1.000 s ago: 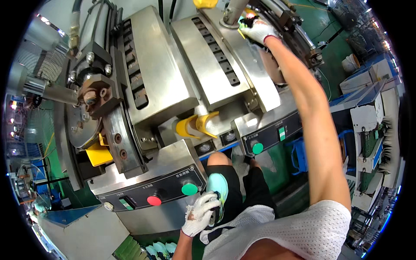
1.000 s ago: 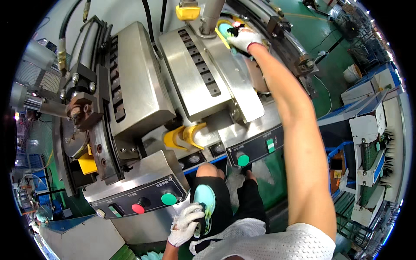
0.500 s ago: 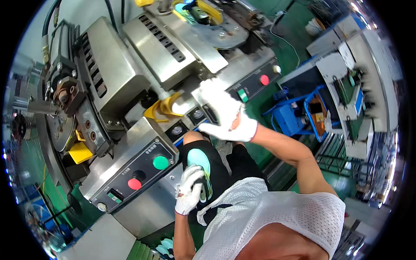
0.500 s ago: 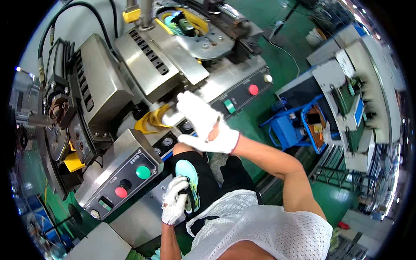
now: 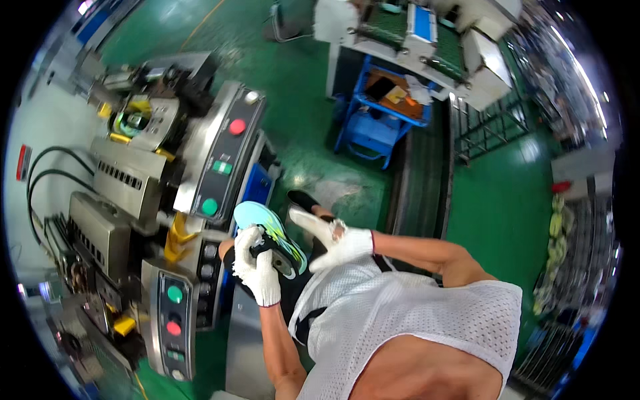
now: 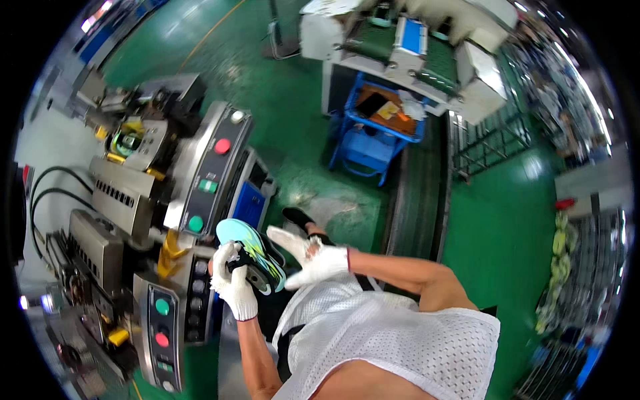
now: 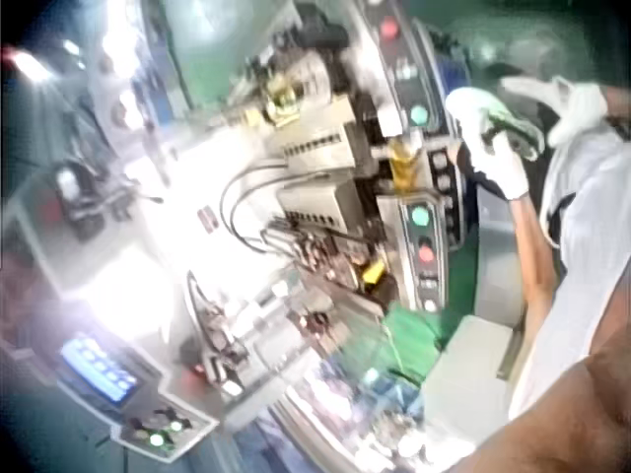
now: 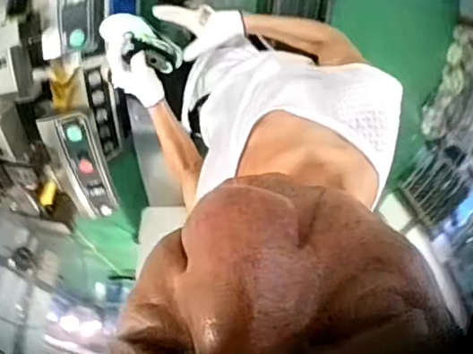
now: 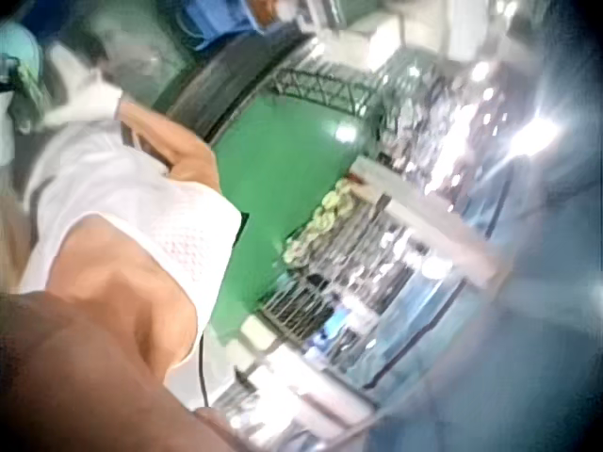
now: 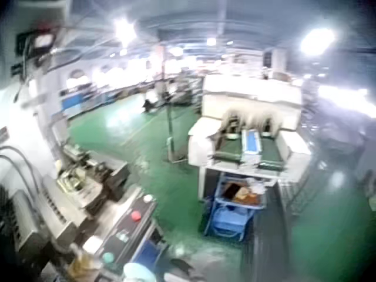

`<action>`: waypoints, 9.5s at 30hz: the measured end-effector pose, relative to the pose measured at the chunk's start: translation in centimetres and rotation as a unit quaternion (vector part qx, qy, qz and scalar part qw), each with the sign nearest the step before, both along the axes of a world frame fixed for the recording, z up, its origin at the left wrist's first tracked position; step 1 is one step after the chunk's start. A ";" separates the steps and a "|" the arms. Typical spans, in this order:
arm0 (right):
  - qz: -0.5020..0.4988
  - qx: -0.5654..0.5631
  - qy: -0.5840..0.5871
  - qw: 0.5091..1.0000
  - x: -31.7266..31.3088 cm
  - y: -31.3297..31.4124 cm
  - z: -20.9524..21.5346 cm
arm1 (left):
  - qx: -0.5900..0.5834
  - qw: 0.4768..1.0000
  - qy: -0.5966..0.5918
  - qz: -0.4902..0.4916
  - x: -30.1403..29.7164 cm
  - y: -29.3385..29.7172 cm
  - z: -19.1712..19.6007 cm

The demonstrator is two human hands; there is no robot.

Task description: The person repeatedly picks up sneakers from a table, places them into a machine, presses a button, and removes them. This cycle is performed multiple times on different pairs of shoes in a factory setting.

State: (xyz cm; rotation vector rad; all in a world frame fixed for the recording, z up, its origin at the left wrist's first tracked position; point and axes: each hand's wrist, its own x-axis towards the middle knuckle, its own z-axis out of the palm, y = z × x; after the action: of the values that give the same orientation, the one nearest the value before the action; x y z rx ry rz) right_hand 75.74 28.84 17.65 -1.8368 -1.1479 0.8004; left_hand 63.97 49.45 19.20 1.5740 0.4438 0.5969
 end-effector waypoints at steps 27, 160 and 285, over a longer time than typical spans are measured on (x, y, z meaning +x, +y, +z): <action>-0.647 -0.177 -0.223 0.707 55.8 -45.5 -3.4 | 0.183 0.954 0.237 0.003 -8.6 -4.7 -4.7; 0.338 0.142 -0.338 0.867 -11.6 26.8 -2.9 | 0.157 0.607 0.469 0.622 -42.2 -9.9 -12.4; -0.463 0.069 0.527 0.710 10.1 3.1 -8.9 | 0.388 0.877 0.044 0.280 34.8 42.9 2.8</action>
State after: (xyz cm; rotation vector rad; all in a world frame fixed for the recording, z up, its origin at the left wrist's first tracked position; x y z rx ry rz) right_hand 85.80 31.92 8.71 -1.1745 0.4527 0.8612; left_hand 98.77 92.34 21.95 2.2557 0.8077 1.2617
